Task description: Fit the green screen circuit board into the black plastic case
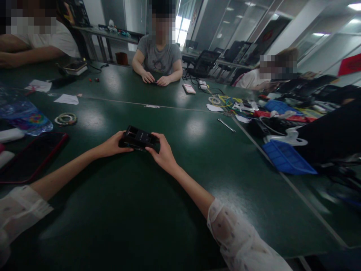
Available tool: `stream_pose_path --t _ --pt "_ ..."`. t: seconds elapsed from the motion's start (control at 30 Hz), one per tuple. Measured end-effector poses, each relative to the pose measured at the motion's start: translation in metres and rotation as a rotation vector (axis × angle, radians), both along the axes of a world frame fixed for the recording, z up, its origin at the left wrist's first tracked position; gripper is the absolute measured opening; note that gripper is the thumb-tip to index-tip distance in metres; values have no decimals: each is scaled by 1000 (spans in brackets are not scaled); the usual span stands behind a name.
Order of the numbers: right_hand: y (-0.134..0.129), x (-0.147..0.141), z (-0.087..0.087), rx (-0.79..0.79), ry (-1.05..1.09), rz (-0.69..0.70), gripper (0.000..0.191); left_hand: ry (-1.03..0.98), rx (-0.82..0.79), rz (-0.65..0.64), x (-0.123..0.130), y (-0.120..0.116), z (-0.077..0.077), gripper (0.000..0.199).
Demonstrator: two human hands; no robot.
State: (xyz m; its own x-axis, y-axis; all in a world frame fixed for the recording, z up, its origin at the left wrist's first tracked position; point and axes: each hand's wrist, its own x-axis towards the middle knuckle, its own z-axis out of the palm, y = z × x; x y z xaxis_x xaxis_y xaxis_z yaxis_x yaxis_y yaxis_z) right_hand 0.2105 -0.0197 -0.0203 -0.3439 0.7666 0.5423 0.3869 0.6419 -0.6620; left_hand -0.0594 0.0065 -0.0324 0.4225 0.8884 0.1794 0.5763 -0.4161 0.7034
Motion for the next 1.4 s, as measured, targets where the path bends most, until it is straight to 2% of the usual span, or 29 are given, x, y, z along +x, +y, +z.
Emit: stream_pose_path --t 0.3,0.9,1.1,1.23,1.4 --pt "-1 0 2 0 36 -47 50 59 9 -31 1 -2 7 74" --pt "-1 2 4 40 115 -160 49 60 -20 -1 1 -1 6 76" --pt "-2 5 5 44 152 -293 48 66 -35 -27 0 -2 8 80" --pt "5 9 -2 52 220 -407 49 59 -32 -43 -1 -1 8 78" --pt "24 22 -24 -21 262 -525 49 51 -66 -37 -1 -3 10 77"
